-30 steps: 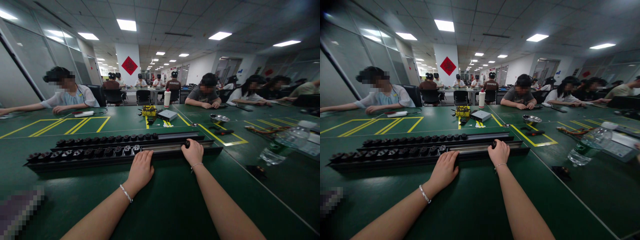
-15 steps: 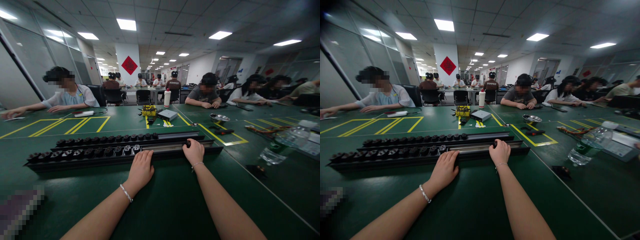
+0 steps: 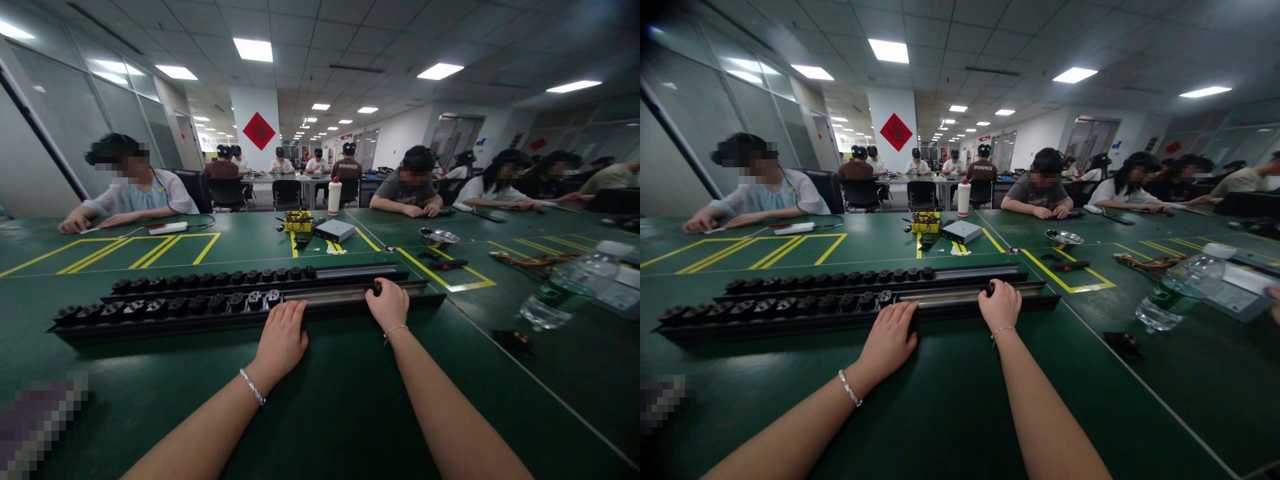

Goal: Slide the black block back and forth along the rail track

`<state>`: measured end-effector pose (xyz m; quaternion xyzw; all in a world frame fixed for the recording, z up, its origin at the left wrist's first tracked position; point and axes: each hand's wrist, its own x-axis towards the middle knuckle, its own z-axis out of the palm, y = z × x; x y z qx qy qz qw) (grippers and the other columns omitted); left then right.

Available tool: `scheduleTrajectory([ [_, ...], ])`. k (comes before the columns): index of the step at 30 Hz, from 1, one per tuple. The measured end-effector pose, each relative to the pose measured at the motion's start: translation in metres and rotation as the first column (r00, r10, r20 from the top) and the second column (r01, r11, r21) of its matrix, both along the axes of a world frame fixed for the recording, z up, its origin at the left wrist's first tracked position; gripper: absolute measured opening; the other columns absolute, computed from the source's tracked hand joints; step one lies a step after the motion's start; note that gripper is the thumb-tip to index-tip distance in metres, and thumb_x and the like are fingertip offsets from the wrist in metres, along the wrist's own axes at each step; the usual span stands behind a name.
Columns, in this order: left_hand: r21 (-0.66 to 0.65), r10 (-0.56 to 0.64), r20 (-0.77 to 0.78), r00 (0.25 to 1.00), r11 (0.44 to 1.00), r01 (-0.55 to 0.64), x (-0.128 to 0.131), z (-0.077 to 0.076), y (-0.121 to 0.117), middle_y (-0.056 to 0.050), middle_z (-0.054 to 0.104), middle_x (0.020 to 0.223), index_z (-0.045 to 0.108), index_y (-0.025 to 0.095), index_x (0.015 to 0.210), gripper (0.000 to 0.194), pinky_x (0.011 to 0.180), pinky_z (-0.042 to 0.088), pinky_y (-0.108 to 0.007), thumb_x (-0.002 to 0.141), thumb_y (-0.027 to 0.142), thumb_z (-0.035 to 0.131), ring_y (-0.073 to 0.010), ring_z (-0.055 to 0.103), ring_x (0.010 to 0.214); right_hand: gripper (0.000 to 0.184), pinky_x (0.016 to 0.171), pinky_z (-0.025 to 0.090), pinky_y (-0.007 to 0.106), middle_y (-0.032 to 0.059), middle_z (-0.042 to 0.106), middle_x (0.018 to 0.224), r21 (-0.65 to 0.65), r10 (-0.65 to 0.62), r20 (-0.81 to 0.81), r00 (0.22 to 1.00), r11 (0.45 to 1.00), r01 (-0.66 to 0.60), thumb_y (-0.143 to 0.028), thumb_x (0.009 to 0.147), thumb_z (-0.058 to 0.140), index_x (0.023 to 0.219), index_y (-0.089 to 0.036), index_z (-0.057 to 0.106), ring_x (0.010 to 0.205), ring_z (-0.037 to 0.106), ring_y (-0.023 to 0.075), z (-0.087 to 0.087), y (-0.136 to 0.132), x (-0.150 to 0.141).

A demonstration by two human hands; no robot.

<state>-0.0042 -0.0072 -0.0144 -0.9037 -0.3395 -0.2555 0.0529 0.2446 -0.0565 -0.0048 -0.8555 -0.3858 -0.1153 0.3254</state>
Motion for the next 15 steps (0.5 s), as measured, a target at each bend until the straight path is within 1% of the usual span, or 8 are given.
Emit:
scheduleTrajectory([
  [10, 0.008, 0.005, -0.001, 1.0, 1.0, -0.005, 0.0004, 0.0002, -0.0004, -0.01, 0.056, 0.124, 0.045, 0.016, 0.13, 0.055, 0.106, 0.034, -0.042, 0.076, 0.02, 0.053, -0.0252, 0.047, 0.117, 0.035, 0.101, 0.026, 0.04, 0.0083, 0.065, 0.107, -0.022, 0.002, -0.009, 1.0, 1.0, -0.002, -0.028, 0.075, 0.047, 0.106, -0.017, 0.059, 0.11, 0.051, 0.0246, 0.0027, -0.0006, 0.0012],
  [15, 0.002, 0.003, 0.005, 1.0, 1.0, -0.003, 0.0004, -0.0001, -0.0004, -0.009, 0.056, 0.124, 0.045, 0.016, 0.13, 0.055, 0.106, 0.033, -0.042, 0.075, 0.019, 0.053, -0.0254, 0.047, 0.118, 0.035, 0.1, 0.027, 0.04, 0.0083, 0.065, 0.106, -0.013, 0.007, -0.01, 1.0, 1.0, -0.007, -0.028, 0.075, 0.047, 0.106, -0.018, 0.059, 0.108, 0.052, 0.0245, 0.0033, -0.001, 0.0017],
])
